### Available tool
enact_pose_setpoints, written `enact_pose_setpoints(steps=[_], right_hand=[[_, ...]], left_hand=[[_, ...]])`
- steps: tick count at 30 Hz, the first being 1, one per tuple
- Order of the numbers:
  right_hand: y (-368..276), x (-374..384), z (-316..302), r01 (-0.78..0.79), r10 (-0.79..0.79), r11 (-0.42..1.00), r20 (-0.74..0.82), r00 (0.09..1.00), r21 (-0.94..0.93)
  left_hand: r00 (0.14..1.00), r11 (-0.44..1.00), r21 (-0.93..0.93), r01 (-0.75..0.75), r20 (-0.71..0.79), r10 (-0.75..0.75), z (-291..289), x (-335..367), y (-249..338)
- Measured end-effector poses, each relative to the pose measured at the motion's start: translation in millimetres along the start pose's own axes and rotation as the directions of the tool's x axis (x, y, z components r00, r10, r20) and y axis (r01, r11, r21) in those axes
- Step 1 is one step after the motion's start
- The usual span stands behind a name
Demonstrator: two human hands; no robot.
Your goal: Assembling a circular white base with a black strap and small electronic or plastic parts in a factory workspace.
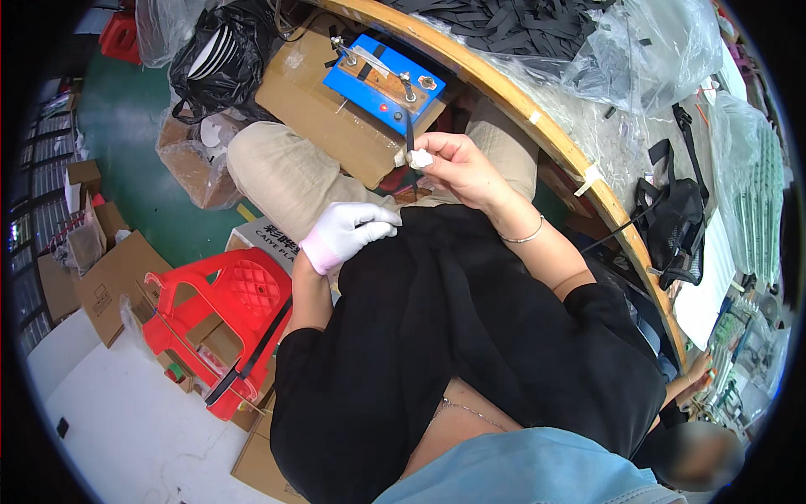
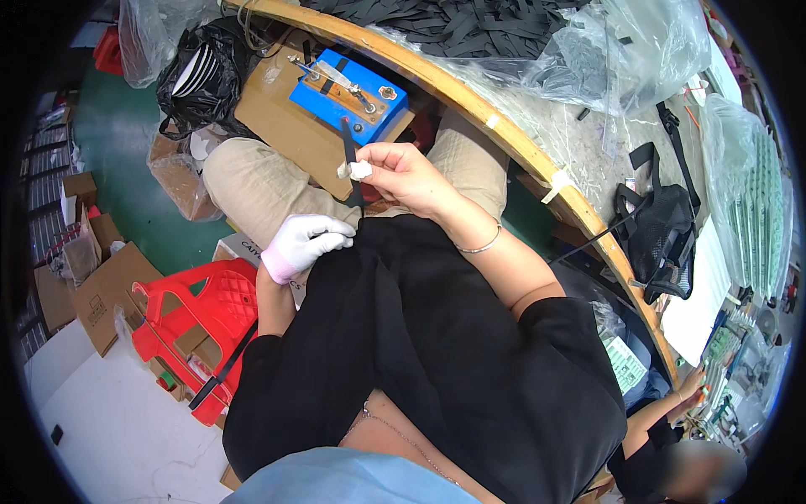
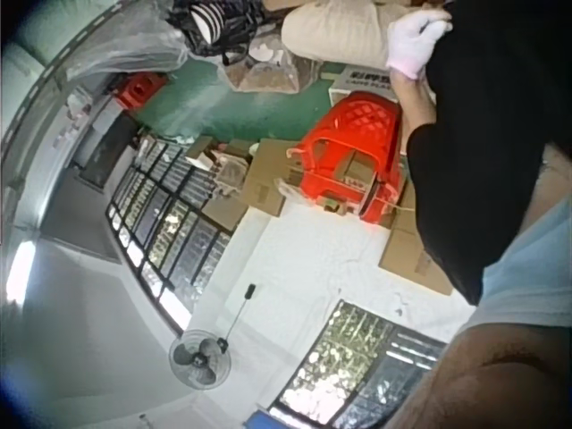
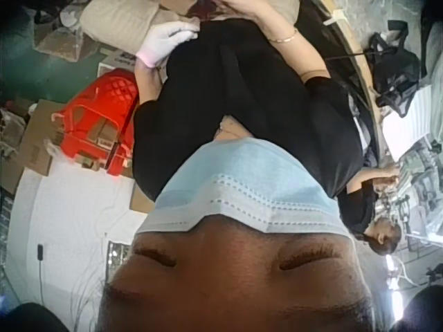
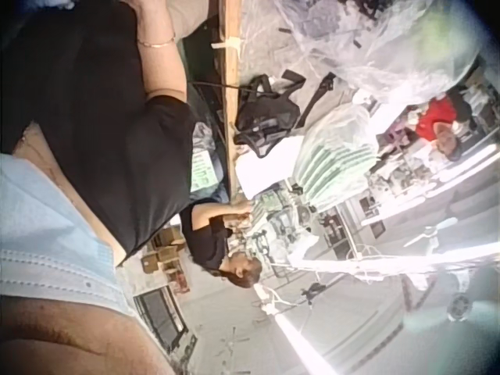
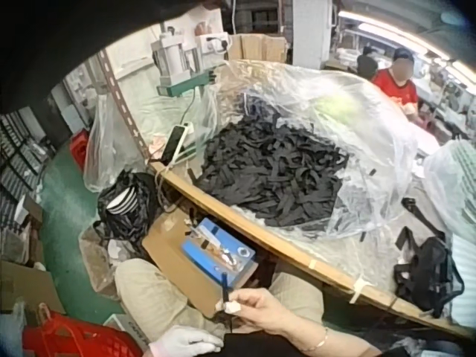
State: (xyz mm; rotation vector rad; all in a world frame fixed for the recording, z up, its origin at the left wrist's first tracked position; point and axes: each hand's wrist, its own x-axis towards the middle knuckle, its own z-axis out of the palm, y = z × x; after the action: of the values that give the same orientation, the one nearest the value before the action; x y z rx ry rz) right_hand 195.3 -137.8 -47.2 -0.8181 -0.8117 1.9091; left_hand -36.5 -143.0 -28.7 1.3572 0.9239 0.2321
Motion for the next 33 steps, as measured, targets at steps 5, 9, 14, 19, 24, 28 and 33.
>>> enact_pose_setpoints(steps=[5, 9, 14, 19, 24, 28, 33], right_hand=[[-1, -5, 7, 0.066, -0.066, 0.998, -0.011, 0.998, 0.002], [5, -4, 6, 0.178, -0.234, 0.942, -0.176, 0.956, -0.285], [13, -1, 9, 0.263, -0.383, 0.843, -0.181, 0.906, -0.469], [15, 0, 9, 0.209, -0.332, 0.859, -0.198, 0.922, -0.467], [13, 2, 6, 0.074, -0.188, 0.879, -0.201, 0.961, -0.471], [17, 7, -8, 0.134, -0.291, 0.849, -0.242, 0.925, -0.511], [-8, 14, -14, 0.183, -0.379, 0.810, -0.259, 0.889, -0.557]], left_hand=[[0.975, 0.988, 0.047, 0.150, 0.156, -0.156, -4, 3, 1], [0.998, 0.995, -0.097, -0.034, -0.057, 0.028, -5, 17, 2], [0.934, 0.947, -0.154, -0.282, -0.271, 0.234, 6, 48, 31], [0.889, 0.939, -0.079, -0.334, -0.358, 0.286, 15, 63, 36], [0.839, 0.928, -0.163, -0.334, -0.500, 0.214, 9, 69, 25], [0.858, 0.936, -0.185, -0.298, -0.481, 0.179, -3, 67, 28], [0.875, 0.952, -0.163, -0.258, -0.457, 0.159, -3, 66, 34]])
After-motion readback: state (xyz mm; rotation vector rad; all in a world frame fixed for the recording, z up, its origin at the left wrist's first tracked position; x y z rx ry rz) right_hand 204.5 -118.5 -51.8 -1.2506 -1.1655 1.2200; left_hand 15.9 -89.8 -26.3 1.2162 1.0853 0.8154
